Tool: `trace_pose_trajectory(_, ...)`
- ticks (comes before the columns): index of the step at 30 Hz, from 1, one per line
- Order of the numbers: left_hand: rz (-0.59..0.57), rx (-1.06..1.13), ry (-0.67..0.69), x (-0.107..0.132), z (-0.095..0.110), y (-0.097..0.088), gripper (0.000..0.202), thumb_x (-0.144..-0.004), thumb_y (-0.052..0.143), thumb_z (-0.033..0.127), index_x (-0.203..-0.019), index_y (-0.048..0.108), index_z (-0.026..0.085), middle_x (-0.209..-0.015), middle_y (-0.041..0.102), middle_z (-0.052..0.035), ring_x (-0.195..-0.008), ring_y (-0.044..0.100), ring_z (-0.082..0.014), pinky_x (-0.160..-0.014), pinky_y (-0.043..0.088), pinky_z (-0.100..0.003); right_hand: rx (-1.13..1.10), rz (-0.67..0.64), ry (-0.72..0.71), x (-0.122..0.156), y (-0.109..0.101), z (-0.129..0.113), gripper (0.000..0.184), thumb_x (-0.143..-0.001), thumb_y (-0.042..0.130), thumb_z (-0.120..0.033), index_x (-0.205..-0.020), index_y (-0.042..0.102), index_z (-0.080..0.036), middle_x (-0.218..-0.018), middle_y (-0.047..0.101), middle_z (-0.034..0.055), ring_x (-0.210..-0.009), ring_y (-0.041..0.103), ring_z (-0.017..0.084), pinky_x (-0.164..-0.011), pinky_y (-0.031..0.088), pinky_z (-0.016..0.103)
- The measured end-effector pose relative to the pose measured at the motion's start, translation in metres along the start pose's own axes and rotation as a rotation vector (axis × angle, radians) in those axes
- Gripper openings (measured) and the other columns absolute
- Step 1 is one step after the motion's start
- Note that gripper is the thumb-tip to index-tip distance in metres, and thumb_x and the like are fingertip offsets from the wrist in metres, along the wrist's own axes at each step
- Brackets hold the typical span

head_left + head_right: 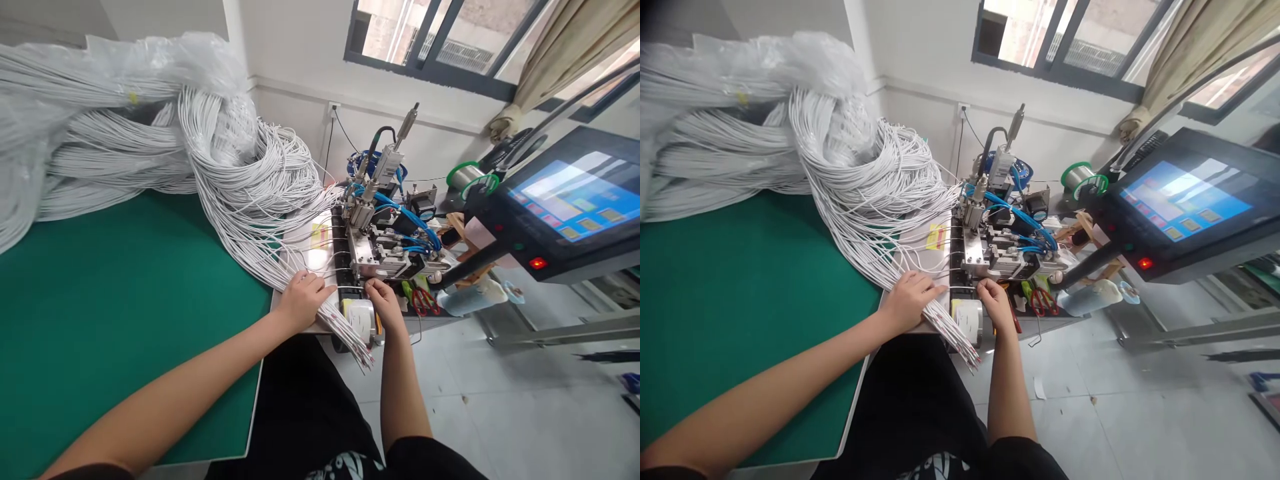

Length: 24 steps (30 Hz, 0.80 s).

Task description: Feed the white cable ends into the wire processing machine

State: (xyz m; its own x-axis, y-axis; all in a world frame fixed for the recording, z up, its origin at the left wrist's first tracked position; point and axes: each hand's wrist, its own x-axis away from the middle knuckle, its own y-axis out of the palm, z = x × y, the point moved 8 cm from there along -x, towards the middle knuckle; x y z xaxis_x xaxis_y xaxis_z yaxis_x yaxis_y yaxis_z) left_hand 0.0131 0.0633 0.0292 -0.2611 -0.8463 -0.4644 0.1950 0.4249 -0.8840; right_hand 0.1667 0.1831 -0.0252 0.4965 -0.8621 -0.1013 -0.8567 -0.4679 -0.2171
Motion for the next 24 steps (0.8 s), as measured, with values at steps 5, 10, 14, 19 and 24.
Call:
trace_pose_trajectory(5, -0.019, 0.013, -0.015, 0.001, 0.0, 0.0, 0.034, -0.082, 0.055, 0.018, -0.114, 0.065, 0.018, -0.088, 0.063, -0.0072, -0.084, 0.053, -0.0226, -0.085, 0.037, -0.039, -0.139, -0.011, 0.114, 0.0, 0.004, 0.014, 0.029, -0.081, 0.059, -0.039, -0.064, 0.046, -0.02, -0.058, 0.036, -0.0057, -0.054, 0.029, 0.01, -0.052, 0.021, 0.025)
trace_pose_trajectory(10, -0.018, 0.037, -0.022, 0.002, -0.001, 0.0, 0.034, -0.081, 0.056, 0.017, -0.113, 0.066, 0.019, -0.088, 0.063, -0.0078, -0.086, 0.053, -0.0227, -0.082, 0.039, -0.038, -0.216, 0.048, 0.167, 0.001, 0.004, 0.025, 0.027, -0.074, 0.062, -0.04, -0.064, 0.047, -0.02, -0.057, 0.036, -0.006, -0.053, 0.029, 0.01, -0.05, 0.022, 0.024)
trace_pose_trajectory(14, -0.009, 0.058, -0.023, 0.001, -0.002, 0.0, 0.034, -0.08, 0.057, 0.018, -0.112, 0.067, 0.018, -0.087, 0.063, -0.0093, -0.085, 0.054, -0.0236, -0.078, 0.041, -0.038, -0.195, 0.064, 0.183, 0.001, 0.004, 0.025, 0.031, -0.071, 0.063, -0.045, -0.063, 0.047, -0.02, -0.056, 0.037, -0.0059, -0.052, 0.03, 0.01, -0.049, 0.024, 0.023)
trace_pose_trajectory(19, 0.018, 0.066, -0.013, 0.002, -0.003, 0.0, 0.036, -0.077, 0.059, 0.018, -0.111, 0.067, 0.019, -0.088, 0.064, -0.0097, -0.086, 0.055, -0.0246, -0.077, 0.042, -0.039, -0.163, 0.141, 0.194, 0.011, 0.001, 0.023, 0.04, -0.072, 0.064, -0.055, -0.064, 0.047, -0.02, -0.055, 0.039, -0.0059, -0.05, 0.032, 0.01, -0.047, 0.027, 0.023)
trace_pose_trajectory(24, 0.028, 0.038, -0.023, 0.005, -0.007, -0.001, 0.043, -0.07, 0.058, 0.008, -0.11, 0.068, 0.019, -0.088, 0.066, -0.0083, -0.088, 0.057, -0.024, -0.078, 0.042, -0.037, -0.056, 0.231, 0.148, 0.038, -0.012, 0.015, 0.042, -0.073, 0.064, -0.058, -0.065, 0.053, -0.018, -0.055, 0.044, -0.0046, -0.051, 0.038, 0.011, -0.049, 0.03, 0.023)
